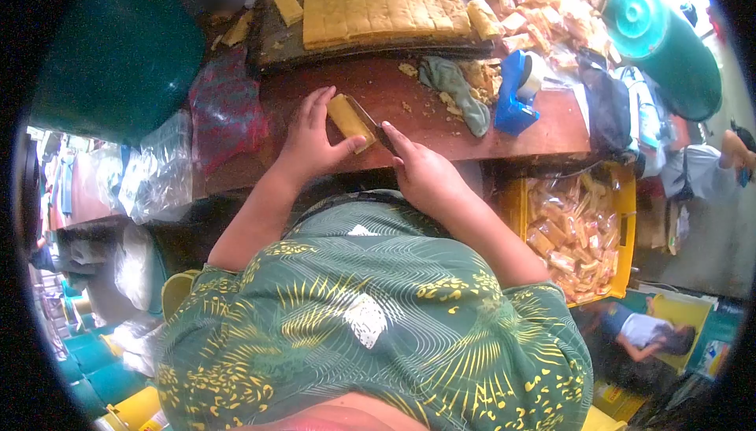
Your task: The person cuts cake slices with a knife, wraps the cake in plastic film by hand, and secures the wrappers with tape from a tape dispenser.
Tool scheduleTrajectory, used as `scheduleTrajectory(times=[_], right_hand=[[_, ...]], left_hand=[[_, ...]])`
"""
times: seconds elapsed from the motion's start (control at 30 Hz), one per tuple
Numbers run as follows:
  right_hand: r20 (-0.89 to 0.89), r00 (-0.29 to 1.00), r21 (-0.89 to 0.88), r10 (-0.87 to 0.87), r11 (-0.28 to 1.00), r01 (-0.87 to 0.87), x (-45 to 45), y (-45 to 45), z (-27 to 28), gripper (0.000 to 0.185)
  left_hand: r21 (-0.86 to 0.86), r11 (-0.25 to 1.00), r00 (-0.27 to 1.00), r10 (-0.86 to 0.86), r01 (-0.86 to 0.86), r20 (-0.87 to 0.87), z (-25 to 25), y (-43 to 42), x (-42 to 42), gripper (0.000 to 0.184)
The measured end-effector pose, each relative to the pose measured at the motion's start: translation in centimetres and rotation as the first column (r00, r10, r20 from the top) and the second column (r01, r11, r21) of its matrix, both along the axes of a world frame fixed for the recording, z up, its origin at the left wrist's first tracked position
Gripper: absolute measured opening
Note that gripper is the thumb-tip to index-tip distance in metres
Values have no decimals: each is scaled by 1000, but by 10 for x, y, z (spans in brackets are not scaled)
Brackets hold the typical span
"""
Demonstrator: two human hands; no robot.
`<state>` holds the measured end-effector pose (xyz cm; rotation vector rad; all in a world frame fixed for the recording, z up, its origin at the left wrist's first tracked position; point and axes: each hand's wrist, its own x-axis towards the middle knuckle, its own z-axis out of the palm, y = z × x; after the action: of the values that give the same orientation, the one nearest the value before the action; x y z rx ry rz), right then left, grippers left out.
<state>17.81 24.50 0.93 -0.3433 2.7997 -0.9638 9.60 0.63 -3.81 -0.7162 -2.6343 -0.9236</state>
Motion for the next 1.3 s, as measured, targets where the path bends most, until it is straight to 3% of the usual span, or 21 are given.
scheduleTrajectory(times=[0.2, 0.3, 0.53, 0.63, 0.8, 1.0, 1.1, 1.2, 1.3], right_hand=[[-14, 1000, 26, 3, 1000, -2, -5, -9, 2, 63], [80, 997, 52, 14, 999, -18, -9, -14, 19, 64], [62, 996, 200, 67, 977, -78, -8, -16, 31, 70], [85, 994, 234, 71, 968, -89, -13, -20, 33, 64], [128, 987, 302, 99, 944, -134, -29, -27, 38, 75], [130, 986, 325, 104, 935, -141, -12, -18, 51, 74], [298, 952, 395, 75, 898, -194, 3, -15, 74, 75], [248, 965, 412, 79, 894, -179, 26, -4, 61, 69], [292, 955, 419, 44, 892, -169, 45, 2, 64, 77]], left_hand=[[-69, 997, 995, 38, -31, 88, -12, 5, 7, 113], [-107, 993, 997, 56, -49, 60, -10, 6, 6, 111], [-99, 992, 996, 77, -72, 47, -12, 9, 7, 103], [-101, 993, 995, 75, -68, 71, -9, 9, 7, 103], [-94, 993, 996, 80, -76, 37, -18, 8, 5, 101], [-113, 989, 996, 91, -91, -8, -17, 9, 6, 101], [-125, 987, 995, 96, -96, -7, -16, 10, 7, 102], [-140, 985, 994, 110, -105, 27, -11, 11, 9, 102], [-128, 986, 994, 107, -105, 12, -13, 11, 9, 102]])
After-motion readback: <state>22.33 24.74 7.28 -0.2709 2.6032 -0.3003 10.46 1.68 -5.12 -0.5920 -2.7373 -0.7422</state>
